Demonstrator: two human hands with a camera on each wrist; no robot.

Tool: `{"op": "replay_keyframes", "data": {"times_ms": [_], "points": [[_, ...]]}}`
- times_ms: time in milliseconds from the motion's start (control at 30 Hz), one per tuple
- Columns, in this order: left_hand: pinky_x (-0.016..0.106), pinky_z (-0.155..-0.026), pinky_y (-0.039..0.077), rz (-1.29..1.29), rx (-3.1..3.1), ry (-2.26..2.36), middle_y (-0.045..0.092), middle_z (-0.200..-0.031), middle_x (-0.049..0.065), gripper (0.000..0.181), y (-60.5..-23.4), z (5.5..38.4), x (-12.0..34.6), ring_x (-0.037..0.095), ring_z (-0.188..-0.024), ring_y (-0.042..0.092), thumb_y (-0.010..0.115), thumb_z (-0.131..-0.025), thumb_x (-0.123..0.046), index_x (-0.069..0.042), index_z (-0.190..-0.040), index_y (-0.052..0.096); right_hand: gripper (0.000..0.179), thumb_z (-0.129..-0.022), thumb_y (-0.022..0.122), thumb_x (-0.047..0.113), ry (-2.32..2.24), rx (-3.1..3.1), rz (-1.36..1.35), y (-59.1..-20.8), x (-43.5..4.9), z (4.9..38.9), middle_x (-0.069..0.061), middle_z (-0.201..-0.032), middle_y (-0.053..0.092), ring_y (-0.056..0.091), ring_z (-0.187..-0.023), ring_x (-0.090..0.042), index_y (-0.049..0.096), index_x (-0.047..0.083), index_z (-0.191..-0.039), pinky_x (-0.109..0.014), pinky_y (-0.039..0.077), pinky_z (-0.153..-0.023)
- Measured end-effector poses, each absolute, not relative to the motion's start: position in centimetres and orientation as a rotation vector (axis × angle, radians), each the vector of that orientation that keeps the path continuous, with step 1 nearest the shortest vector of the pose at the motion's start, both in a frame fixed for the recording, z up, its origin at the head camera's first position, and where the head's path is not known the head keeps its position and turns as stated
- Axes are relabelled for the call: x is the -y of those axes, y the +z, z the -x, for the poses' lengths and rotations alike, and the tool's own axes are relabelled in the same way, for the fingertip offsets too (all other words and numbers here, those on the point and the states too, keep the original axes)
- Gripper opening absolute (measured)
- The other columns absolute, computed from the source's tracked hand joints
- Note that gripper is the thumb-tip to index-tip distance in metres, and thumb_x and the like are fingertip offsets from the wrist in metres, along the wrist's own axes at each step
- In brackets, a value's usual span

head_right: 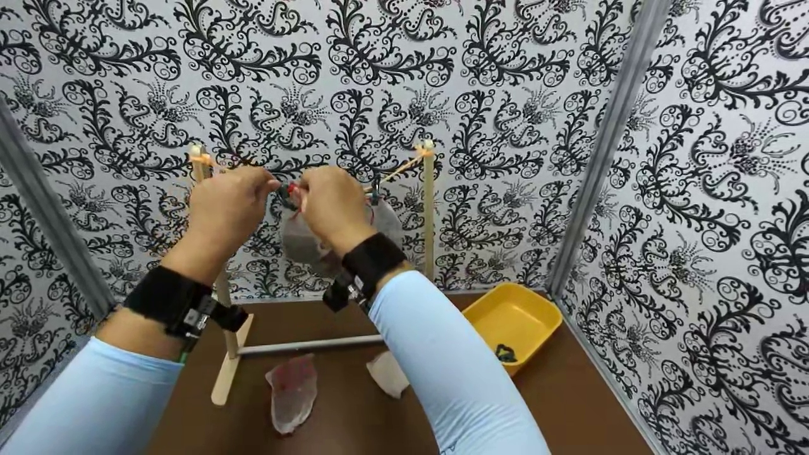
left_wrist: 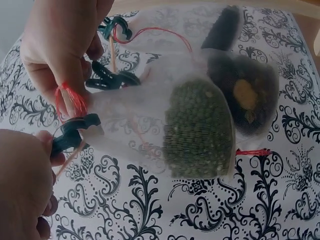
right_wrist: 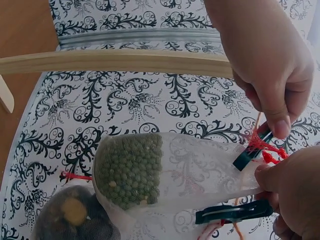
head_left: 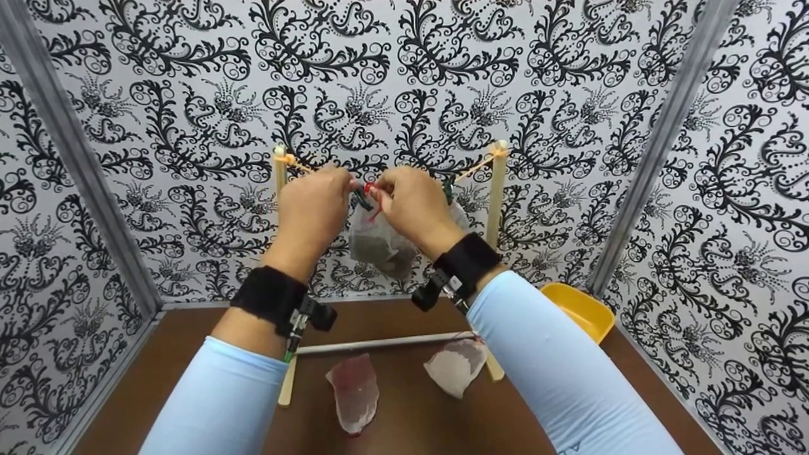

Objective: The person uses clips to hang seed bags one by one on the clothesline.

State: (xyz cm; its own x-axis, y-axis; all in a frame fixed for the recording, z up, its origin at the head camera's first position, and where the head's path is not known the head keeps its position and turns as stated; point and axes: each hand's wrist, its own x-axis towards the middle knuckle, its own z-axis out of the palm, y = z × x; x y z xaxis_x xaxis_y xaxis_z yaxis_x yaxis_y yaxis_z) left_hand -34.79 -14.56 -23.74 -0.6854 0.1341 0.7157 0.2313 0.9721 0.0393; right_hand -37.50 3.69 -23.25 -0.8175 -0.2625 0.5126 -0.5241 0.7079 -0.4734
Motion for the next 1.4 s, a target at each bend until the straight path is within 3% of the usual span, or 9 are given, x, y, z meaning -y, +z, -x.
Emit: {"op": "replay_keyframes", "data": {"times_ms": [267, 400, 533, 600, 767, 867, 1000, 1133, 1400], "points": [[0.046, -0.066, 0.062, 0.329, 2.399, -0.065, 0.072, -0.090, 0.012, 0.049, -24.0, 34.2, 15.0, 0.032, -0.073, 0.068, 0.051, -0.121, -0.046, -0.003, -0.109, 0.072, 0.010, -0.107, 0.080, 0.023, 0.734, 2.466, -0.695, -23.9, -3.9, 38.0, -0.003, -0.100, 0.080, 0.070, -0.087, -0.020, 0.083, 0.014, -0.104, -0.035, 0.061, -0.078], [0.047, -0.077, 0.066, 0.346, 2.458, -0.151, 0.078, -0.107, 0.015, 0.050, -24.3, 34.2, 15.3, 0.034, -0.086, 0.075, 0.049, -0.121, -0.047, -0.003, -0.126, 0.072, 0.009, -0.105, 0.082, 0.024, 0.652, 2.442, -0.715, -24.2, -3.9, 38.0, -0.003, -0.099, 0.080, 0.068, -0.095, -0.023, 0.085, 0.015, -0.104, -0.042, 0.059, -0.090], [0.049, -0.093, 0.069, 0.371, 2.411, -0.322, 0.080, -0.132, 0.017, 0.051, -25.5, 33.8, 15.8, 0.036, -0.106, 0.080, 0.055, -0.119, -0.047, -0.005, -0.143, 0.069, 0.011, -0.105, 0.081, 0.027, 0.622, 2.471, -0.711, -24.5, -3.8, 37.8, 0.000, -0.111, 0.078, 0.063, -0.111, -0.024, 0.085, 0.017, -0.109, -0.048, 0.052, -0.108], [0.050, -0.091, 0.069, 0.379, 2.342, -0.401, 0.080, -0.134, 0.016, 0.048, -26.6, 33.5, 16.2, 0.036, -0.103, 0.080, 0.058, -0.118, -0.044, -0.007, -0.146, 0.069, 0.015, -0.105, 0.081, 0.030, 0.596, 2.474, -0.723, -24.8, -3.8, 37.7, 0.000, -0.120, 0.074, 0.061, -0.119, -0.024, 0.085, 0.017, -0.111, -0.050, 0.048, -0.114], [0.046, -0.067, 0.062, 0.373, 2.158, -0.554, 0.079, -0.108, 0.013, 0.035, -29.9, 31.8, 17.1, 0.030, -0.079, 0.071, 0.067, -0.114, -0.030, -0.007, -0.140, 0.072, 0.017, -0.106, 0.079, 0.032, 0.569, 2.446, -0.755, -25.5, -3.9, 37.7, -0.001, -0.138, 0.069, 0.055, -0.139, -0.026, 0.085, 0.017, -0.111, -0.054, 0.041, -0.125], [0.044, -0.062, 0.058, 0.350, 2.116, -0.632, 0.075, -0.098, 0.011, 0.030, -32.2, 30.9, 17.6, 0.027, -0.074, 0.067, 0.071, -0.111, -0.025, -0.007, -0.135, 0.075, 0.016, -0.106, 0.079, 0.032, 0.551, 2.433, -0.751, -25.8, -4.1, 37.6, -0.001, -0.149, 0.067, 0.051, -0.151, -0.029, 0.085, 0.018, -0.110, -0.059, 0.034, -0.134], [0.046, -0.065, 0.059, 0.288, 2.169, -0.709, 0.076, -0.096, 0.009, 0.022, -36.0, 30.1, 18.5, 0.026, -0.075, 0.070, 0.077, -0.107, -0.023, -0.009, -0.125, 0.079, 0.015, -0.106, 0.077, 0.029, 0.506, 2.408, -0.774, -26.2, -4.6, 37.3, -0.004, -0.162, 0.063, 0.045, -0.162, -0.033, 0.084, 0.017, -0.113, -0.065, 0.026, -0.140], [0.053, -0.073, 0.062, 0.161, 2.322, -0.771, 0.078, -0.098, 0.008, 0.014, -40.5, 29.6, 19.6, 0.029, -0.082, 0.074, 0.078, -0.107, -0.022, -0.012, -0.116, 0.081, 0.014, -0.106, 0.075, 0.020, 0.483, 2.322, -0.838, -26.7, -5.8, 36.7, -0.007, -0.166, 0.062, 0.047, -0.162, -0.037, 0.084, 0.014, -0.114, -0.064, 0.027, -0.141], [0.065, -0.085, 0.063, -0.044, 2.622, -0.778, 0.081, -0.111, 0.011, 0.015, -48.4, 28.8, 23.0, 0.040, -0.097, 0.079, 0.078, -0.103, -0.017, -0.010, -0.115, 0.083, 0.014, -0.106, 0.071, 0.011, 0.667, 2.082, -0.901, -28.2, -9.9, 35.7, -0.013, -0.140, 0.077, 0.066, -0.140, -0.036, 0.081, 0.005, -0.112, -0.052, 0.045, -0.133]]}}
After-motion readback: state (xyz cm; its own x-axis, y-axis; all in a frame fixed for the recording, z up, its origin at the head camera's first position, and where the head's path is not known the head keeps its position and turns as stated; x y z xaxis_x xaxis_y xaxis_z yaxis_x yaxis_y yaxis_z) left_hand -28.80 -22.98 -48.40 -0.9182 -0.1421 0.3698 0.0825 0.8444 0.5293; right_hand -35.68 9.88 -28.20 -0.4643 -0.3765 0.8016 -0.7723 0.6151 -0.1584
